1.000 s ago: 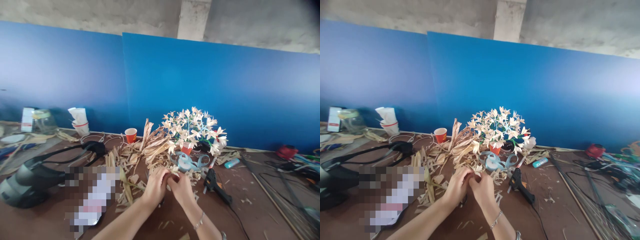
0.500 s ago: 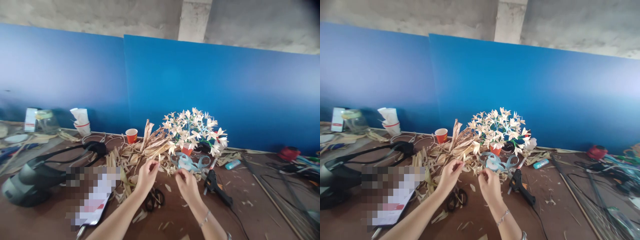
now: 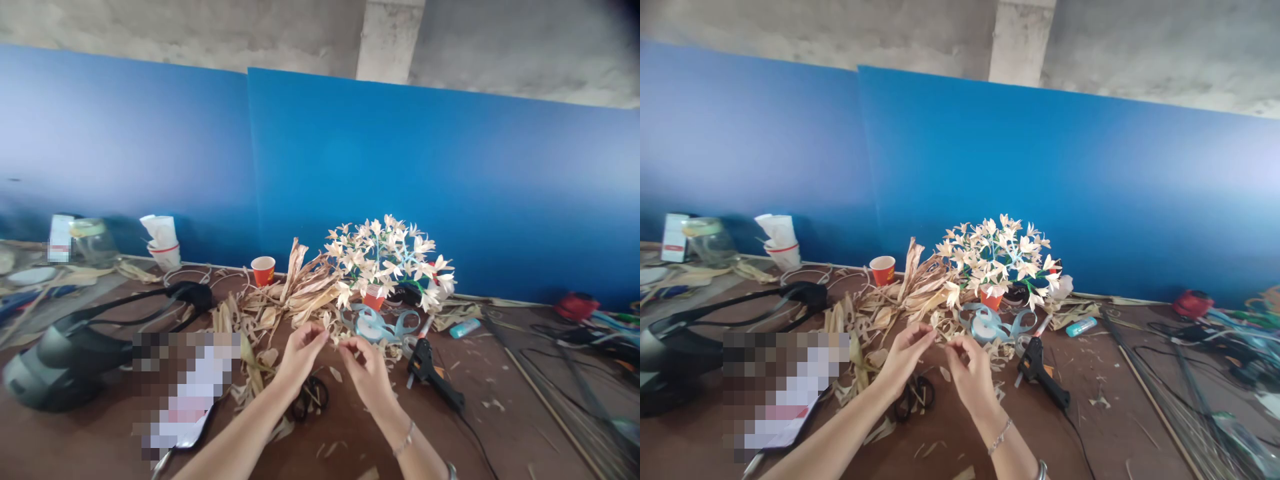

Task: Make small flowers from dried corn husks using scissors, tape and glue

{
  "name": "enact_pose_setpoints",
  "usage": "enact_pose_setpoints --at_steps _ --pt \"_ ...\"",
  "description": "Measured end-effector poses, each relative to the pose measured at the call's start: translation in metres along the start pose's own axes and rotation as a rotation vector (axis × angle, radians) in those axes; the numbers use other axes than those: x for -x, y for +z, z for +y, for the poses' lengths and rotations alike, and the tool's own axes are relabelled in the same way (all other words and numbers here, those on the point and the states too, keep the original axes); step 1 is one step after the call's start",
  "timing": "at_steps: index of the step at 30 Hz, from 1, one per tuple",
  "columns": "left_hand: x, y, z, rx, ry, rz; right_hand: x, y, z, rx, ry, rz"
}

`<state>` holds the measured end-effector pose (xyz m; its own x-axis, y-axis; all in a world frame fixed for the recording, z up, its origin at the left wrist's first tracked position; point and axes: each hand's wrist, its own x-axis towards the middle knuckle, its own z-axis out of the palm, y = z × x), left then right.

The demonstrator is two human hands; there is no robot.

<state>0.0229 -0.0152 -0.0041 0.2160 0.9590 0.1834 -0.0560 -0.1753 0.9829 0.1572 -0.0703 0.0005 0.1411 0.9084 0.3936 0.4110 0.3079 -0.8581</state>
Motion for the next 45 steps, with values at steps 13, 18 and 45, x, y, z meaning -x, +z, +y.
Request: enact_pose_setpoints --at_steps 13,18,45 --pt "0.002 0.006 -0.003 -0.137 0.129 -0.046 0.003 0.004 0.003 -0.067 -0.001 -0.003" --pt "0.001 0.009 -0.005 0.026 -0.009 -0.083 0.005 0.003 0.002 0.32 -0.334 0.038" --pt "0.013 0.023 -0.007 0.246 -0.033 0.052 0.005 0.017 0.001 0.525 -0.045 0.195"
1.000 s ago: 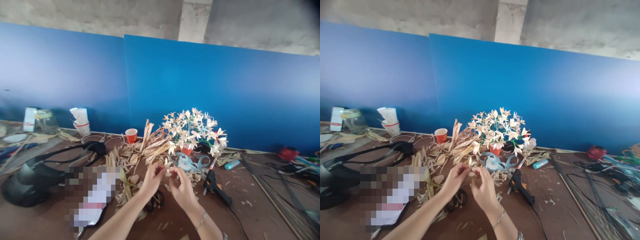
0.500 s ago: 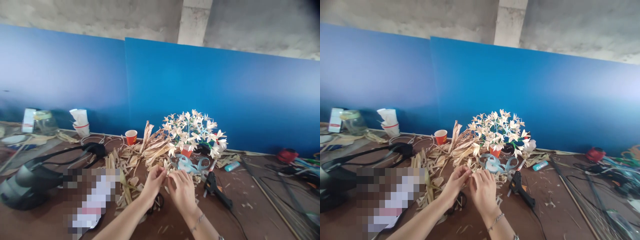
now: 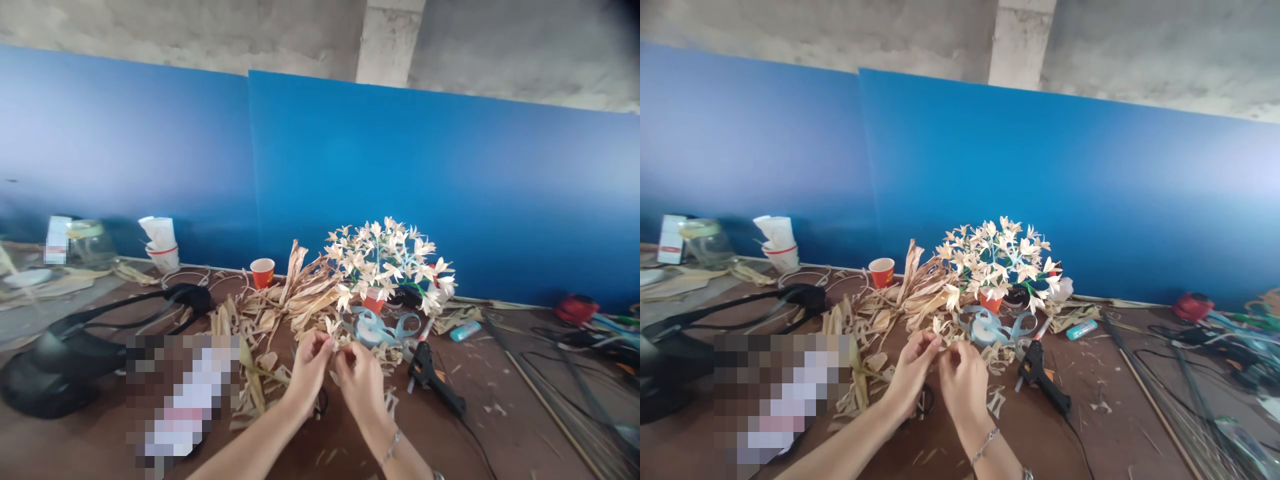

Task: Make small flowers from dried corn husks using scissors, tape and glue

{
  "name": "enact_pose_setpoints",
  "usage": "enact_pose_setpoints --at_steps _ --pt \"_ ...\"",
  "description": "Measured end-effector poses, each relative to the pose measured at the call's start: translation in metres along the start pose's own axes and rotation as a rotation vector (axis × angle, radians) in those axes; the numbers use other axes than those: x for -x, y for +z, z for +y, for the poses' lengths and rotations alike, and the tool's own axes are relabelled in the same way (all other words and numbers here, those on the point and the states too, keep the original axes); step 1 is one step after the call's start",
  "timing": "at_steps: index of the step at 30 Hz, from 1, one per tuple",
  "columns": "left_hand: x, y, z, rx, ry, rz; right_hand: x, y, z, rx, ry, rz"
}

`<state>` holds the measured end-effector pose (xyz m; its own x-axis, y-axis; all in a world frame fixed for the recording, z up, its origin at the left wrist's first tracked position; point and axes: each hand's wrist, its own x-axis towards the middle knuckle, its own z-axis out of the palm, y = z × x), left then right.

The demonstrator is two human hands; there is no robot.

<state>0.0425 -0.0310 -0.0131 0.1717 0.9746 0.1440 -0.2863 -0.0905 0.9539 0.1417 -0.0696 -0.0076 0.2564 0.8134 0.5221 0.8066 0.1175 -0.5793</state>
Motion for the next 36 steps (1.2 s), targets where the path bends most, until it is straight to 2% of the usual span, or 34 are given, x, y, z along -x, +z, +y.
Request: enact_pose_setpoints --at_steps 3,5,9,12,15,18,23,28,36 --pt "-0.002 -0.004 0.002 -0.004 0.006 0.033 -0.003 -0.003 0.013 0.044 0.007 0.007" --pt "-0.004 -0.006 0.003 0.009 -0.006 0.045 -0.005 -0.008 0.016 0.051 -0.057 0.032" --pt "-0.004 -0.006 0.005 0.03 -0.086 0.032 -0.006 -0.016 0.005 0.035 -0.277 0.043" --pt "-0.003 -0.003 0.006 0.04 -0.117 -0.039 -0.004 -0.016 -0.003 0.09 -0.345 0.001" --pt "-0.002 -0.003 0.006 0.028 -0.12 -0.087 -0.005 -0.014 0.0 0.055 -0.309 0.025" --pt "-0.003 -0.004 0.006 -0.014 -0.124 -0.093 -0.007 -0.014 0.007 -0.139 -0.19 0.055" --pt "-0.005 -0.005 0.005 -0.13 -0.082 -0.135 -0.009 -0.015 0.011 -0.442 0.029 -0.025" --pt "-0.004 -0.003 0.005 -0.182 -0.056 -0.167 -0.011 -0.016 0.012 -0.521 0.056 -0.022" --pt "-0.004 -0.002 0.005 -0.188 -0.064 -0.18 -0.01 -0.011 0.014 -0.526 0.087 -0.048"
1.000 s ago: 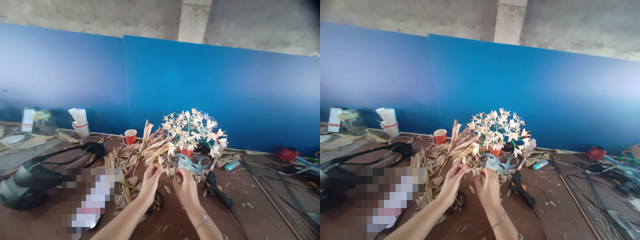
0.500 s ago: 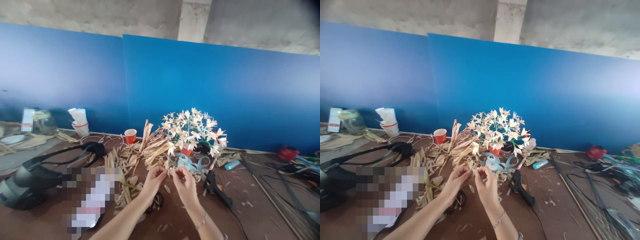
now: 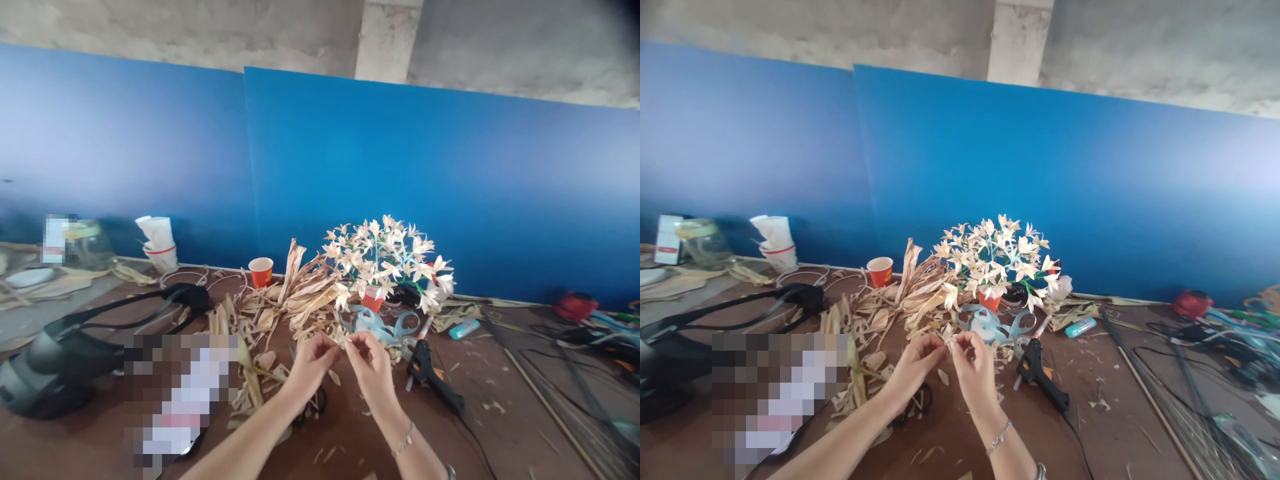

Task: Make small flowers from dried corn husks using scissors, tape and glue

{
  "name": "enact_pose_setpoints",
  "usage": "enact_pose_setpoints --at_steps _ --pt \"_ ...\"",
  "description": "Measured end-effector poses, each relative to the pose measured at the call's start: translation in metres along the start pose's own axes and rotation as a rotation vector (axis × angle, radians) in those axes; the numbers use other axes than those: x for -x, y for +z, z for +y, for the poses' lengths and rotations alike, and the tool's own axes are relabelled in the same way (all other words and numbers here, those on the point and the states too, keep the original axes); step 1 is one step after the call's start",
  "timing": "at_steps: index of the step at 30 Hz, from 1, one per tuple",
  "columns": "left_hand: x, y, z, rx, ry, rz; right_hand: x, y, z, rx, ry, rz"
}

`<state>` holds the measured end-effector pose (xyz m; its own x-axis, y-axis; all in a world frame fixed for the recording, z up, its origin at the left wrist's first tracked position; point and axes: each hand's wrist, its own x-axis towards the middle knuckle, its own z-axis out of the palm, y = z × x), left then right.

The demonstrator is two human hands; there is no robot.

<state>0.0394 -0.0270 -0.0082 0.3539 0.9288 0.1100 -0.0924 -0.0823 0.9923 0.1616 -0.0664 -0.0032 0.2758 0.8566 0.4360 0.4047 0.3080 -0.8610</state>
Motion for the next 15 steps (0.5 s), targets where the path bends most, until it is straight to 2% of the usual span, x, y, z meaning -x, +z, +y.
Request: enact_pose_setpoints --at_steps 15 --pt "0.0016 0.0001 -0.0037 0.054 0.006 -0.04 0.0013 0.0008 -0.0011 0.057 0.0 0.026"
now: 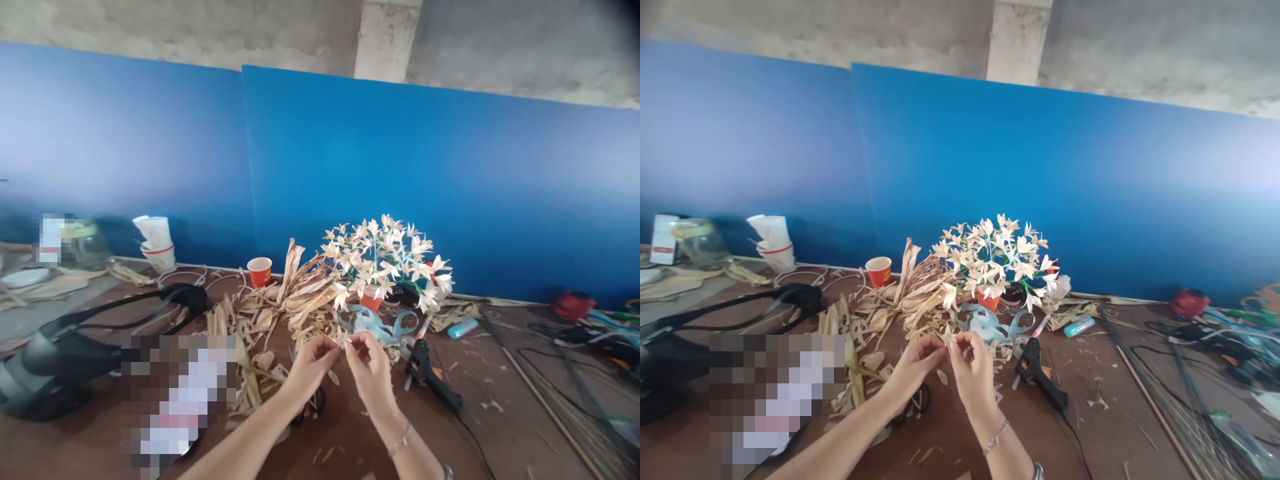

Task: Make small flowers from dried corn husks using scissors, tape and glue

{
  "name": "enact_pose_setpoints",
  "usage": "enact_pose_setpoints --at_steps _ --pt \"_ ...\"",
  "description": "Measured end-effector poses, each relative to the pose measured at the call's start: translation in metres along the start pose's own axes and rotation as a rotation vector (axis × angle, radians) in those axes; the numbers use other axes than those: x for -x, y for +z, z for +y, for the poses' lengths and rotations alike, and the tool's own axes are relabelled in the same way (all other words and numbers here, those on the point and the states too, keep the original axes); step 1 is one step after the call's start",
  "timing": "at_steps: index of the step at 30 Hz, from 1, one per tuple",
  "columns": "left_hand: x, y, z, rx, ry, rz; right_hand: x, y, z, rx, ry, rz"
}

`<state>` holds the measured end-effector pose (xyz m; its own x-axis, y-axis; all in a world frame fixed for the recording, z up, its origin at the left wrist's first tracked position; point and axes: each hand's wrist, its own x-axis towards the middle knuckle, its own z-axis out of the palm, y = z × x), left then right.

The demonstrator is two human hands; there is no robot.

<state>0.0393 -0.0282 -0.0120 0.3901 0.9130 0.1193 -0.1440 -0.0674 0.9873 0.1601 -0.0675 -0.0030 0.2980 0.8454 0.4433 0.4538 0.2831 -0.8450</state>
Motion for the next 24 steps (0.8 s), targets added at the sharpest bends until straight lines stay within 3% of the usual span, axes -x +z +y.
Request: enact_pose_setpoints --at_steps 18,24 --pt "-0.0013 0.0001 0.0005 0.027 -0.013 -0.032 0.0006 -0.0006 0.0015 0.042 -0.022 0.005" --pt "-0.0033 -0.0019 -0.0018 0.014 0.017 -0.018 0.0018 -0.0015 -0.0025 -0.09 -0.026 0.026"
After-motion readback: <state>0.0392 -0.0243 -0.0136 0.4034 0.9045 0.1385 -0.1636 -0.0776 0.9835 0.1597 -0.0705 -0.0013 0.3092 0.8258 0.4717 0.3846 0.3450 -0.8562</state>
